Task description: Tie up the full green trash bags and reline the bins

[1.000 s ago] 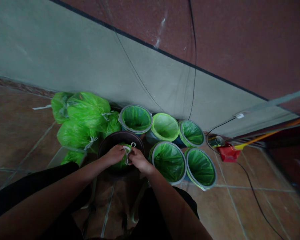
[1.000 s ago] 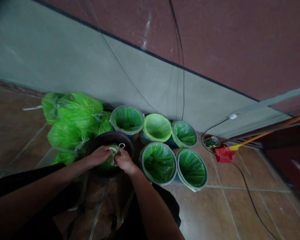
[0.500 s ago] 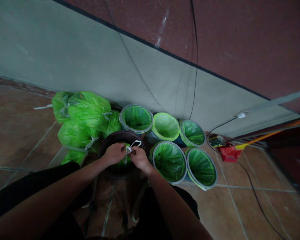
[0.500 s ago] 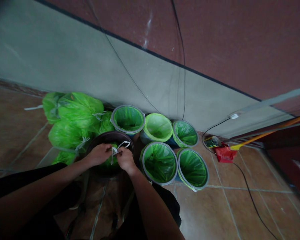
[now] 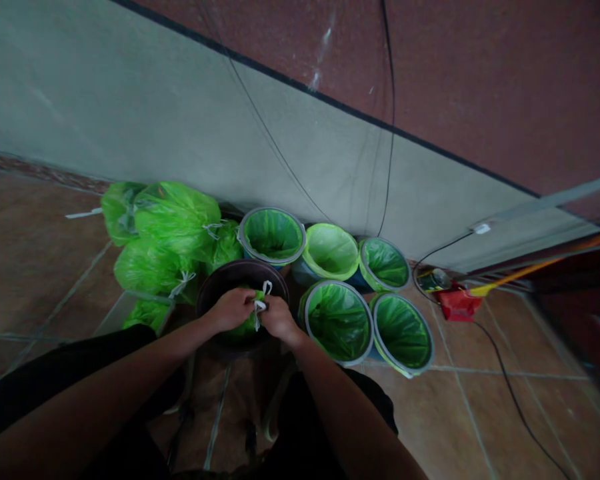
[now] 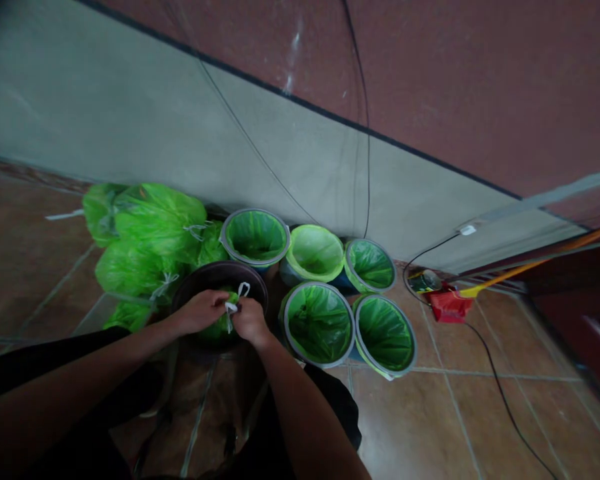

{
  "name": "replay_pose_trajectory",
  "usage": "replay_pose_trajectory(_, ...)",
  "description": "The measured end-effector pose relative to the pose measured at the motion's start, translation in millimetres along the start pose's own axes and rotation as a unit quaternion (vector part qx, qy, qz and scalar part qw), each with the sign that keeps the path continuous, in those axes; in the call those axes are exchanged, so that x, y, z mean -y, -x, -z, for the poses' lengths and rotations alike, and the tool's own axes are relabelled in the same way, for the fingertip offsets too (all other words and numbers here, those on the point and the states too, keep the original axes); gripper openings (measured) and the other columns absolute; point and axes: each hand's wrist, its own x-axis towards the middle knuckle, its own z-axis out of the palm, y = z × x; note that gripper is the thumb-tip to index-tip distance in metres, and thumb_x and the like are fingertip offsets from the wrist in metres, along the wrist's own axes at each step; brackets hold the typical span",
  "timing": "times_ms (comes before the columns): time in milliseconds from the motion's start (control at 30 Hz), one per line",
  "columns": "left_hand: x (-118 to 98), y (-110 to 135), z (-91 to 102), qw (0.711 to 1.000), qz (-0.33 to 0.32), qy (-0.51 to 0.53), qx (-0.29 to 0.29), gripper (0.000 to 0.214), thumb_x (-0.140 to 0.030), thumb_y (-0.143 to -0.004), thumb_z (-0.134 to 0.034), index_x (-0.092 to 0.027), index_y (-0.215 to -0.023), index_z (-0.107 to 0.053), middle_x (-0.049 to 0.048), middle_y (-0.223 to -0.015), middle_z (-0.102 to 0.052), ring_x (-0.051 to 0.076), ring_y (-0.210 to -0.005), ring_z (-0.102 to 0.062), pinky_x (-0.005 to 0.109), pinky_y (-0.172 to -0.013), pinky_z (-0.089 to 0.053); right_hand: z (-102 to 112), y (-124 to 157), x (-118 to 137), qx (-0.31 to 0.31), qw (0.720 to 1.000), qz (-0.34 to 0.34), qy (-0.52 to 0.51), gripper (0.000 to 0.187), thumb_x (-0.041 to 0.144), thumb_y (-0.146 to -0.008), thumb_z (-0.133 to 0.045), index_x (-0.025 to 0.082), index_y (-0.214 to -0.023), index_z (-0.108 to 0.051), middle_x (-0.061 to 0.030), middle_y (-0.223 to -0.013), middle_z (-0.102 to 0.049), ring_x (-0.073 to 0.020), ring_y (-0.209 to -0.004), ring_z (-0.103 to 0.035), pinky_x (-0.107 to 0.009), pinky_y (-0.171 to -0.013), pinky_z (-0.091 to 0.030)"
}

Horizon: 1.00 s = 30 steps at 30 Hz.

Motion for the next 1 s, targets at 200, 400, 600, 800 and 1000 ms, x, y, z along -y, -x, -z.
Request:
replay_pose_trajectory(200, 1, 0, 9.4, 0.986, 0.115, -0.116, -0.031, 0.030, -0.025, -0.085, -0.041, -0.018, -0.095, -0.069, 0.0119, -0.095, -0.074, 0.025, -0.092, -0.069, 0.030, -0.074, -0.048, 15, -1, 12, -0.100, 0.991, -0.037, 0.075, 0.020, 0.011, -0.083, -0.054, 0.021, -0.087, -0.072, -0.0045, -0.092, -0.073, -0.0167, -0.088, -0.066, -0.025, -0.082, -0.047)
replay_pose_trajectory(400, 6, -2, 11.0, 0.984, 0.145, -0.106, -0.011, 0.033, -0.023, -0.085, -0.040, -0.014, -0.101, -0.068, 0.0154, -0.100, -0.074, 0.027, -0.095, -0.070, 0.031, -0.076, -0.050, 18, 0, 17, -0.120, 0.986, -0.069, 0.095, 0.022, 0.015, -0.089, -0.049, 0.020, -0.099, -0.068, -0.0060, -0.100, -0.071, -0.0191, -0.096, -0.065, -0.029, -0.089, -0.046)
replay_pose_trajectory(600, 10, -4, 17.4, 0.990, 0.128, -0.025, -0.053, 0.026, -0.017, -0.084, -0.041, -0.015, -0.091, -0.066, 0.0106, -0.090, -0.073, 0.020, -0.085, -0.068, 0.026, -0.072, -0.047, 21, 8, 11, -0.068, 0.995, -0.015, 0.069, 0.077, 0.007, -0.072, -0.060, 0.015, -0.145, -0.037, -0.0136, -0.137, -0.050, -0.0198, -0.118, -0.057, -0.030, -0.103, -0.041)
replay_pose_trajectory(800, 0, -3, 10.0, 0.996, -0.018, 0.085, 0.010, 0.020, -0.020, -0.082, -0.043, -0.018, -0.072, -0.060, 0.0003, -0.068, -0.063, 0.014, -0.068, -0.060, 0.022, -0.062, -0.041, -6, 12, 1, 0.054, 0.978, 0.135, 0.147, 0.051, 0.022, -0.072, -0.072, 0.019, -0.122, -0.061, -0.0103, -0.132, -0.057, -0.0273, -0.129, -0.046, -0.038, -0.106, -0.040)
replay_pose_trajectory(1000, 3, 3, 14.3, 0.998, -0.033, 0.052, 0.005, 0.024, -0.032, -0.074, -0.057, -0.018, -0.093, -0.063, 0.0058, -0.089, -0.068, 0.021, -0.083, -0.064, 0.028, -0.072, -0.046, -12, 2, -8, -0.014, 0.994, 0.088, 0.065, 0.026, 0.011, -0.084, -0.045, 0.015, -0.091, -0.070, -0.0092, -0.090, -0.073, -0.0204, -0.083, -0.067, -0.029, -0.078, -0.051)
